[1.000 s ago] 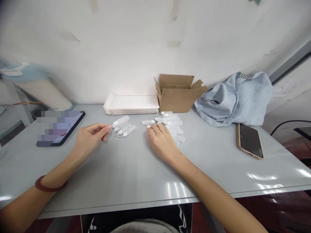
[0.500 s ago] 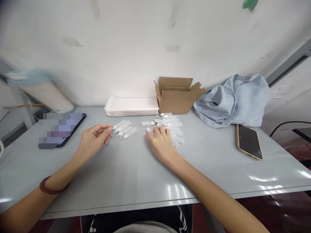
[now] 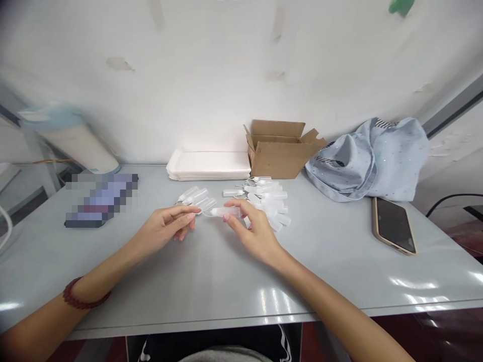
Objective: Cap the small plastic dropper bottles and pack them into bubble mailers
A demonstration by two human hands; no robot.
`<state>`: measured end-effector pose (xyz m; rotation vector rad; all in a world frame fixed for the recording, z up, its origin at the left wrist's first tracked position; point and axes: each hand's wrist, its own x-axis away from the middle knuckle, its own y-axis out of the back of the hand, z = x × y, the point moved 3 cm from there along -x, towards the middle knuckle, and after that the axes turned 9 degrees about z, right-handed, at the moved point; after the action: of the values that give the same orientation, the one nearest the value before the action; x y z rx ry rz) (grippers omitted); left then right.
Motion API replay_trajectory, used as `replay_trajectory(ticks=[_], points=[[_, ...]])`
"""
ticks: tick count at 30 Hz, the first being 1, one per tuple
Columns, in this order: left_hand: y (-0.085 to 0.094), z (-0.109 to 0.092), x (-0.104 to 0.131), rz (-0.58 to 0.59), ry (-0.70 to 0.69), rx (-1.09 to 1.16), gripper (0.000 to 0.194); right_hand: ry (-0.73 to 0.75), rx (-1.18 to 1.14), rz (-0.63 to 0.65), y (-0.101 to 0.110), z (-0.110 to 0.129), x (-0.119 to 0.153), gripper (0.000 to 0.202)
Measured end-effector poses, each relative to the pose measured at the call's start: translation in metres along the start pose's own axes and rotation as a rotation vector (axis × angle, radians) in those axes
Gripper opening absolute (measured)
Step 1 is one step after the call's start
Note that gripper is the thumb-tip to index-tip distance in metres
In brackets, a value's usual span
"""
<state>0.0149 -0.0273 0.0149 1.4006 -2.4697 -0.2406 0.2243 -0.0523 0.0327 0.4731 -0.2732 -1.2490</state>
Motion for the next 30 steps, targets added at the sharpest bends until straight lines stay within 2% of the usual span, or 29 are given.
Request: replay_trajectory(ticks=[6, 18, 25, 30], points=[[0.000, -0.002, 0.001, -0.014, 0.033, 0.040, 0.029, -0.015, -0.114, 0.049, -0.001, 0.001, 0.000, 0.022], [-0.002, -0.005, 0.003, 0.009, -0.007, 0.000, 0.030, -0.021, -0.152, 0.070, -0.004, 0.001, 0.001, 0.020], [-0.010, -0.008, 0.005, 0.115, -0.065, -0.058, 0.028, -0.042, -0.237, 0.128, -0.007, -0.002, -0.001, 0.022], [-0.011, -0.009, 0.006, 0.121, -0.067, -0.077, 0.028, -0.034, -0.254, 0.134, -0.006, -0.003, -0.001, 0.021]])
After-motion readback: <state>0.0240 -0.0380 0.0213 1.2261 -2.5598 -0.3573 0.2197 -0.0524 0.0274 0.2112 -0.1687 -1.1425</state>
